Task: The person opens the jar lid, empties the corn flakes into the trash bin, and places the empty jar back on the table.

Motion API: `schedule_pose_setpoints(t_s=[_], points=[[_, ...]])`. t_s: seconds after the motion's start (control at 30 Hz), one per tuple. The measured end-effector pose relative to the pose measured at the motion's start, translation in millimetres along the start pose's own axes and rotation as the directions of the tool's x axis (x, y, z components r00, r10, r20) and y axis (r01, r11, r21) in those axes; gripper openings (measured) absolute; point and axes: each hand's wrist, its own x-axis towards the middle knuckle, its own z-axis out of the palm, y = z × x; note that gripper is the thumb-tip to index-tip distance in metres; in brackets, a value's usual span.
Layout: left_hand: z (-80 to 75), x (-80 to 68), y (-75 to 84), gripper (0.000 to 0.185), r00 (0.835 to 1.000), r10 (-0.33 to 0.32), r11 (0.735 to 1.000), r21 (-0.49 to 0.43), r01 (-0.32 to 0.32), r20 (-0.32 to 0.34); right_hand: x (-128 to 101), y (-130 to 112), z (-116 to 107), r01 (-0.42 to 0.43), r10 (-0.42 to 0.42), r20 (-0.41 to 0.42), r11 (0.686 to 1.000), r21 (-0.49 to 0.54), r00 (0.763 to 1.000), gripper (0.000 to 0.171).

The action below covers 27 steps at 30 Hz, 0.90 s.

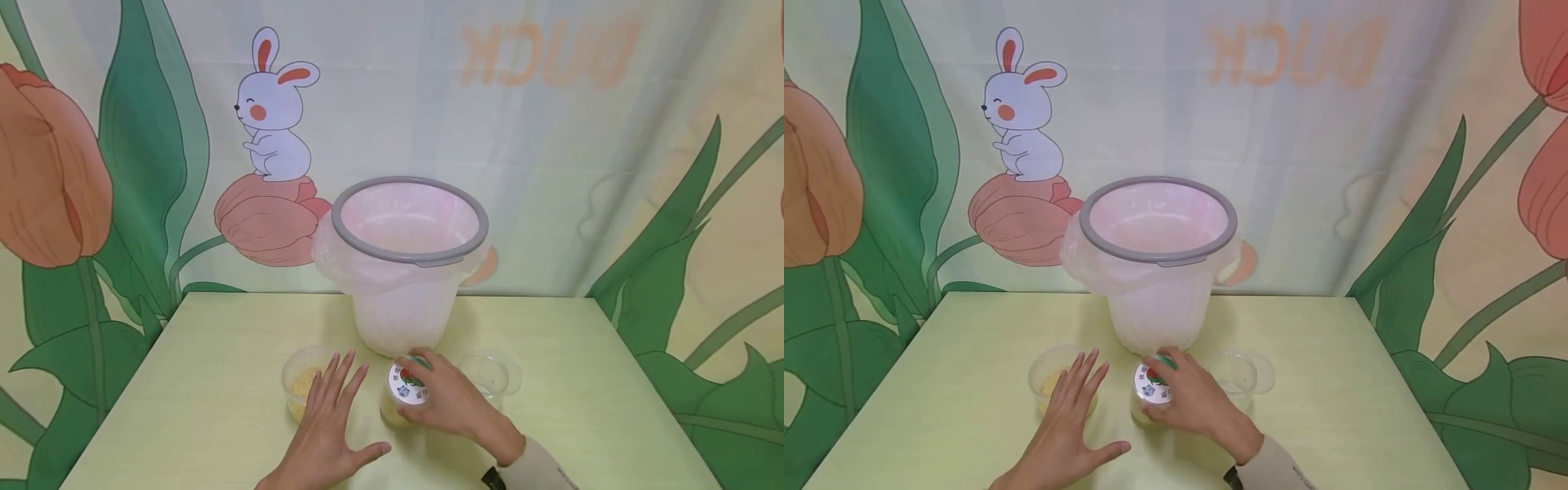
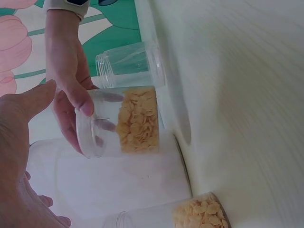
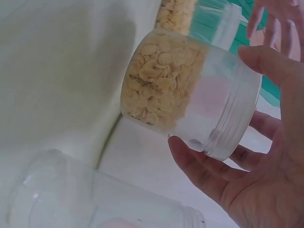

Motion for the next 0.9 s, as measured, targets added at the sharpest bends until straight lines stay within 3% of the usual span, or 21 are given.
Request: schedule_pose_setpoints(t_s=[0.3, 0.57, 0.9], points=[[1.4, 3.5, 1.8, 0.115, 1.000, -0.006, 1.000, -0.006, 0.006, -0.017, 0, -4, -12, 0.041, -0.038, -0.070, 0.999, 0.033, 0.997, 0.074], [3.5, 9.9, 2.5, 0.118, 0.997, 0.015, 1.000, -0.015, -0.016, -0.078, -1, -10, -28, 0.076, -0.068, -0.137, 0.996, 0.055, 0.988, 0.072], [4.9, 23.8, 7.3, 0.122, 0.996, 0.007, 0.997, -0.074, -0.014, -0.092, -2, -20, -49, 0.123, -0.098, -0.238, 0.988, 0.090, 0.966, 0.071]])
